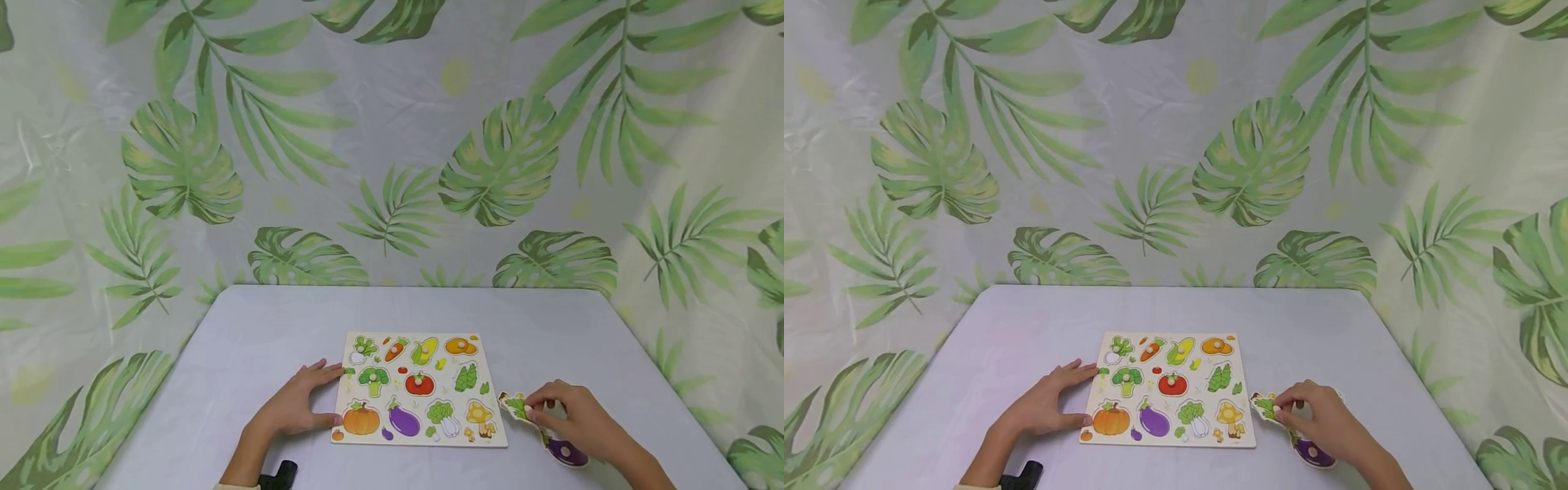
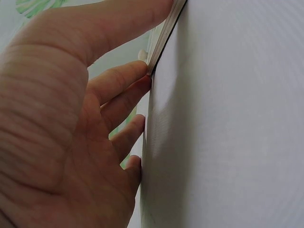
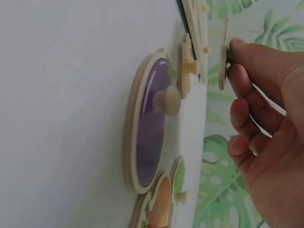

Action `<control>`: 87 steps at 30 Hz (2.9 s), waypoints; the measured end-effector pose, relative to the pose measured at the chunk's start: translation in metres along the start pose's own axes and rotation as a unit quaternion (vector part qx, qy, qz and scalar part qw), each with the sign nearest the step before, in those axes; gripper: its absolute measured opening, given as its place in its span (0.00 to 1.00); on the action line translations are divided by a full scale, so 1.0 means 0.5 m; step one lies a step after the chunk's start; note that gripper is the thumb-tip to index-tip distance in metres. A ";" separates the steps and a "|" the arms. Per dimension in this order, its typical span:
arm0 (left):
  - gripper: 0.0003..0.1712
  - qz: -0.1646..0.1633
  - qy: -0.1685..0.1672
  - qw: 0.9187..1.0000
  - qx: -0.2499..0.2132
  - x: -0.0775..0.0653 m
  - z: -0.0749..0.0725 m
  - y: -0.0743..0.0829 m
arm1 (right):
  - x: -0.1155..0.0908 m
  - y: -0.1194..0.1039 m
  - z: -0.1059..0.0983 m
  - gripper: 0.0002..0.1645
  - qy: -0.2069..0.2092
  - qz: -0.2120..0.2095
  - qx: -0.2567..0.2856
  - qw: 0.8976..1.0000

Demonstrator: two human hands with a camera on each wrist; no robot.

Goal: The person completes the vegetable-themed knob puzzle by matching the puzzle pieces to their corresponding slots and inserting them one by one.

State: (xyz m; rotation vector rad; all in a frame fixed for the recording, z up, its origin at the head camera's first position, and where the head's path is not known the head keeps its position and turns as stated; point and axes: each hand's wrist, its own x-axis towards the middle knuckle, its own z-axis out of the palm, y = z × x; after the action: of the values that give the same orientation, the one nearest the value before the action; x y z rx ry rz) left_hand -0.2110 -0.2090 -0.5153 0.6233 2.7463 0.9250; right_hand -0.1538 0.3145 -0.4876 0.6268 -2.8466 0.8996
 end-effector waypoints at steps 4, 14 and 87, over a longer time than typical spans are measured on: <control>0.53 -0.006 0.000 1.000 -0.004 0.000 -0.001 0.001 | 0.018 -0.010 -0.002 0.04 0.014 0.017 -0.017 1.000; 0.53 -0.012 0.001 1.000 -0.007 0.001 0.000 0.001 | 0.059 -0.041 0.004 0.04 0.054 0.053 -0.036 0.997; 0.53 -0.002 -0.001 1.000 0.003 0.000 -0.002 -0.002 | 0.183 -0.079 0.137 0.12 0.031 0.156 -0.011 0.987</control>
State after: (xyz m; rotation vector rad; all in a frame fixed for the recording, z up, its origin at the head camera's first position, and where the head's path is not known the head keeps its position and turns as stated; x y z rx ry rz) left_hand -0.2115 -0.2104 -0.5150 0.6187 2.7483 0.9150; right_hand -0.2187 0.2137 -0.5042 0.1470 -2.9403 0.9069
